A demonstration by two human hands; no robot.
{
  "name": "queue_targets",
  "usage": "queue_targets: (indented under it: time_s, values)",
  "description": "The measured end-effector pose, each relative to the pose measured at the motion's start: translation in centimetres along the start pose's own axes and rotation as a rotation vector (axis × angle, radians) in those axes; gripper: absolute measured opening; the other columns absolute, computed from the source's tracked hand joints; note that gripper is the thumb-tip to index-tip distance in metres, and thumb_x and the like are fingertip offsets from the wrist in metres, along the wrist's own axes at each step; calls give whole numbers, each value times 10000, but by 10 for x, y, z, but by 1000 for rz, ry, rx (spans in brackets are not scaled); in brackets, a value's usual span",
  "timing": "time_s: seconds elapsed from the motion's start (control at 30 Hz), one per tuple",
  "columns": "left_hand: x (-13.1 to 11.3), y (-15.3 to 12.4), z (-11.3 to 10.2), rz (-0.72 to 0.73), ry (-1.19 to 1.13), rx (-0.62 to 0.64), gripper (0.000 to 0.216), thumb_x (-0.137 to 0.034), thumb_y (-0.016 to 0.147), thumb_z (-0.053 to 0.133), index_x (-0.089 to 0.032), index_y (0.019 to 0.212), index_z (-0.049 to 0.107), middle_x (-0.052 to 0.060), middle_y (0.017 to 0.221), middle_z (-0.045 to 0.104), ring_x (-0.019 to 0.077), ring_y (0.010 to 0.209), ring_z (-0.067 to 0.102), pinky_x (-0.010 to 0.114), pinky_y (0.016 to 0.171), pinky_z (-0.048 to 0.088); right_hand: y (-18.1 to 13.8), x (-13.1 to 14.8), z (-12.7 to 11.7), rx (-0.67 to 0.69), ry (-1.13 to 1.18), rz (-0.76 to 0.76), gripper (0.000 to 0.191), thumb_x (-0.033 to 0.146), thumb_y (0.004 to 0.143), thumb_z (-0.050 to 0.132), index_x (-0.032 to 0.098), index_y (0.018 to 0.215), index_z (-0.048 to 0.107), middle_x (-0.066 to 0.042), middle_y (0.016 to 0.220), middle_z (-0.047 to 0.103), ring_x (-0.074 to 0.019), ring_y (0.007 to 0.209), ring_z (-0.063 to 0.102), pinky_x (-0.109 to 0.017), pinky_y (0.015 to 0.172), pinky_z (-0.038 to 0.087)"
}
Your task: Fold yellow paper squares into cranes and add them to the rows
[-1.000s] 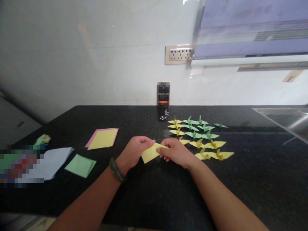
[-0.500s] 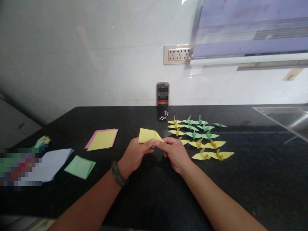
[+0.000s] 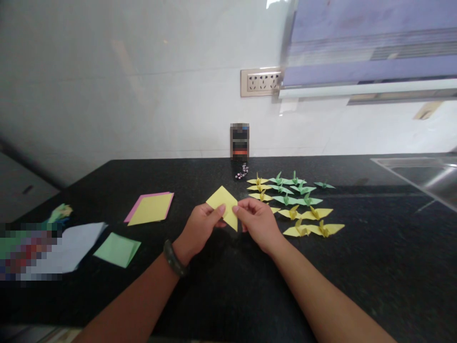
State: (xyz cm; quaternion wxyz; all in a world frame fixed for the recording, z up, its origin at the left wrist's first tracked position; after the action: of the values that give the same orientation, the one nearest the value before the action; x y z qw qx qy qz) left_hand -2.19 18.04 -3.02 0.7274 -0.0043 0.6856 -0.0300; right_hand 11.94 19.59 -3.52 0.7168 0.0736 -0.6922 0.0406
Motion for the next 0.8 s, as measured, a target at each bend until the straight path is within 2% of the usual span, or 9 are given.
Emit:
queue_targets:
  time_s: [0.13, 0.3, 0.43, 0.6, 0.8]
  values:
    - [4, 1, 0, -50, -149, 9, 447, -539, 743, 514, -107, 731, 631, 47, 641, 620, 118, 569, 558, 238, 546, 463, 0, -3, 2, 16, 140, 23, 232, 363, 690, 666, 160, 680, 554, 60, 402, 500, -67, 352, 418, -193, 403, 310]
    - [0, -3, 3, -4, -74, 104, 331, -386, 633, 696, -102, 801, 668, 55, 716, 663, 121, 620, 568, 223, 582, 439, 1, -3, 3, 5, 182, 28, 230, 357, 678, 677, 159, 678, 561, 50, 417, 524, -68, 354, 430, -195, 400, 330]
    - [-3, -5, 5, 19, -90, 131, 238, -279, 595, 725, -109, 755, 678, 43, 677, 670, 137, 629, 580, 235, 596, 429, 1, -2, 3, -11, 194, 35, 235, 360, 666, 684, 160, 676, 560, 49, 419, 526, -71, 360, 438, -196, 395, 341]
    - [0, -4, 7, 23, -68, 105, 149, -249, 619, 696, -115, 682, 672, 27, 618, 656, 122, 584, 569, 228, 578, 424, 0, -4, 5, -23, 209, 34, 231, 352, 679, 677, 157, 670, 554, 52, 401, 520, -68, 357, 435, -189, 399, 340]
    - [-1, -4, 7, 11, -52, 97, 177, -284, 619, 694, -113, 658, 670, 33, 595, 647, 128, 577, 567, 229, 564, 431, -1, -4, 5, -41, 205, 33, 240, 360, 670, 680, 166, 647, 540, 57, 381, 508, -72, 343, 421, -191, 388, 312]
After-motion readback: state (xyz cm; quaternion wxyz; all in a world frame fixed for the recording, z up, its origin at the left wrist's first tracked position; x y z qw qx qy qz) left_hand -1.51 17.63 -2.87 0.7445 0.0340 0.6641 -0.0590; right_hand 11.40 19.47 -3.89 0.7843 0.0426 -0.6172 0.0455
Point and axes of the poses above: each hand's wrist, its own y-axis towards the middle knuckle, its own z-axis out of the palm, x = y × z, the point moved 2 cm from there along y, towards the middle knuckle
